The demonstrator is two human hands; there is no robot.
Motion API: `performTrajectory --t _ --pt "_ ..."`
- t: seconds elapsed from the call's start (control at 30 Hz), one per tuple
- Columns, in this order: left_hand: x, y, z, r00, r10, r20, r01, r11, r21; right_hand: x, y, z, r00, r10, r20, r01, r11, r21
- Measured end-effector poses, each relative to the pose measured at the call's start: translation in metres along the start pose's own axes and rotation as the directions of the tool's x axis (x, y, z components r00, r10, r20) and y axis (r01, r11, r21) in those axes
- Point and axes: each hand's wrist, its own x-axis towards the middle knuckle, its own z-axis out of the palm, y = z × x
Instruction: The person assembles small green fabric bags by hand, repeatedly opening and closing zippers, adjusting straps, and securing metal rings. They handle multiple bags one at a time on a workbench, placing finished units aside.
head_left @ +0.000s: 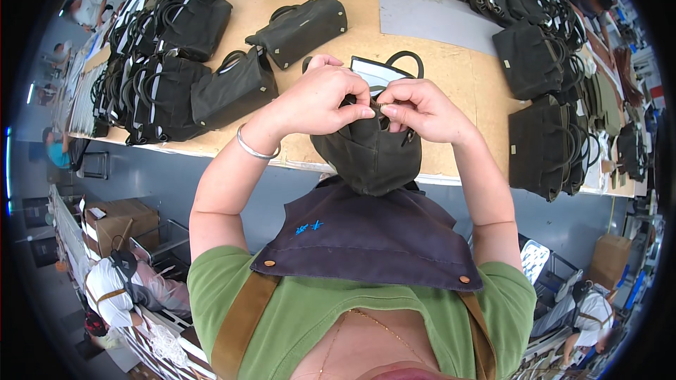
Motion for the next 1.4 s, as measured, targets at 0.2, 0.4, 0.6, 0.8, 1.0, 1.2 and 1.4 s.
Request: performTrajectory --t 0.2,0.4,0.6,0.8,1.0,1.2,1.4 --pt "-0.002 0.001 0.011 0.979 -0.155 -0.136 0.133 0.978 -0.161 -0.002 -0.001 0.003 0.999 0.021 -0.03 -0.021 1.0 0.0" --pt "-0.012 0.015 0.015 0.971 -0.051 -0.234 0.043 0.998 -0.037 -0.013 0.0 0.016 0.969 -0.102 -0.226 0.065 0.984 -0.164" --pt "-0.02 0.015 0.024 0.964 -0.029 -0.265 0.021 0.999 -0.03 -0.029 -0.002 0.04 0.924 -0.111 -0.366 0.012 0.965 -0.264" --pt "-0.02 0.017 0.02 0.978 -0.043 -0.205 0.032 0.998 -0.055 -0.028 -0.005 0.04 0.944 -0.064 -0.323 -0.036 0.955 -0.294" --pt "-0.02 0.017 0.022 0.963 -0.031 -0.269 0.014 0.998 -0.068 -0.025 0.003 0.03 0.933 -0.041 -0.357 0.002 0.994 -0.107" --pt "-0.019 0.018 0.021 0.94 0.053 -0.337 -0.02 0.995 0.101 -0.02 0.008 0.019 0.977 0.173 -0.126 -0.146 0.969 0.199" --pt "-0.02 0.028 0.022 0.884 0.246 -0.398 -0.034 0.882 0.47 -0.016 0.0 0.024 0.943 0.249 -0.221 -0.201 0.955 0.216"
